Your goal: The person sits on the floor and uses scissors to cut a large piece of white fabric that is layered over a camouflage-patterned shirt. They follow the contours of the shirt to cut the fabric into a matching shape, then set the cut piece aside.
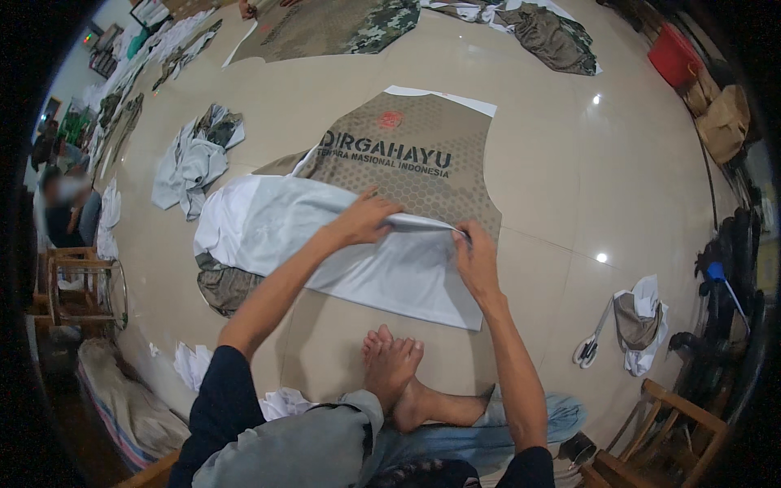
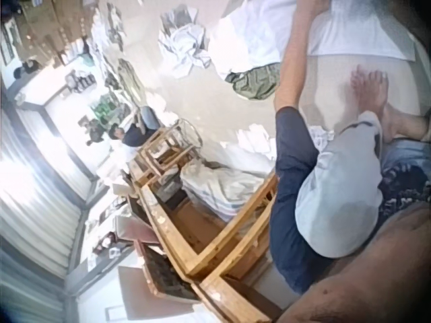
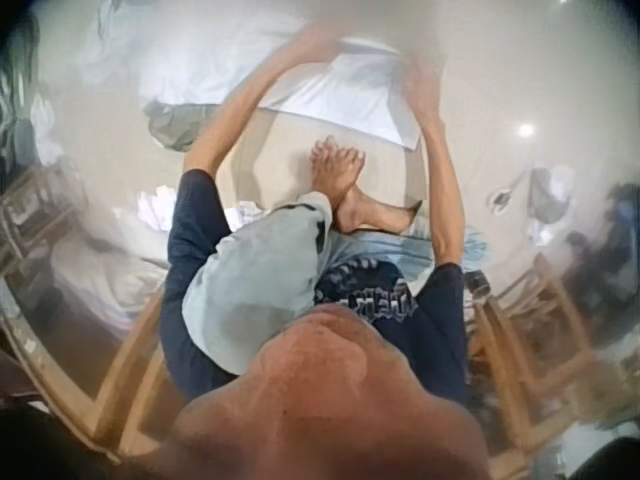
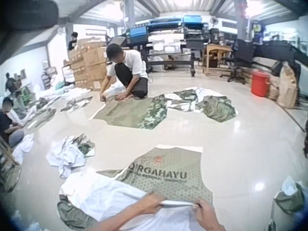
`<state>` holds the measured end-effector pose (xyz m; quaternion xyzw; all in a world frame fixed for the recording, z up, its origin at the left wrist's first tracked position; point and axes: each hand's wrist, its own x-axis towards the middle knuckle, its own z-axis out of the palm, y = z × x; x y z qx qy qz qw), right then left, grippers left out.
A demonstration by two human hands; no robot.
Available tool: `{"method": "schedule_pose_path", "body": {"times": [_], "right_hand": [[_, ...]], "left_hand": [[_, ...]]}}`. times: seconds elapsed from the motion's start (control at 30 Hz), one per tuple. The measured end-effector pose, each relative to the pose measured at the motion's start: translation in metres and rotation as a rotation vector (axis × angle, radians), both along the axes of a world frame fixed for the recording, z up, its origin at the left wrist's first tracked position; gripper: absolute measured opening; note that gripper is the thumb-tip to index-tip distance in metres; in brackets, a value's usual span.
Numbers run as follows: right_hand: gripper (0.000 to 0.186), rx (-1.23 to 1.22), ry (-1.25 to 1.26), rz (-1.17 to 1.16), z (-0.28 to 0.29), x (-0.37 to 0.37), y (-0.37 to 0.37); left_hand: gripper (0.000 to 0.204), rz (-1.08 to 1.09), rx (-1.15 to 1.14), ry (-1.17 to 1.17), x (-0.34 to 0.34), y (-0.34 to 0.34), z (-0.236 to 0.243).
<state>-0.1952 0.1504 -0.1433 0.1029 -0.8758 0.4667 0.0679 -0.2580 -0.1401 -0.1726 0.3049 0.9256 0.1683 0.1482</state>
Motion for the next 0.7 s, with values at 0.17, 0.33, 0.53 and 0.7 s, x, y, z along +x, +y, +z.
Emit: {"method": "schedule_pose_path", "body": {"times": [0.17, 0.33, 0.53, 0.7], "right_hand": [[0.015, -0.416, -0.168, -0.143, 0.048, 0.049, 0.072], [0.017, -0.252, -0.187, -0.239, 0.062, 0.09, 0.151], [0.02, 0.035, -0.066, -0.238, 0.036, 0.08, 0.197], [0.019, -0.051, 0.235, -0.337, 0.101, 0.015, 0.189]], "left_hand": [[0.034, 0.19, -0.006, -0.129, 0.022, -0.131, 0.048], [0.023, 0.321, 0.006, -0.301, 0.072, -0.149, 0.105], [0.026, 0.397, 0.189, 0.038, 0.112, -0.113, 0.117], [0.019, 0.633, 0.4, 0.44, 0.114, -0.074, 0.205]]}}
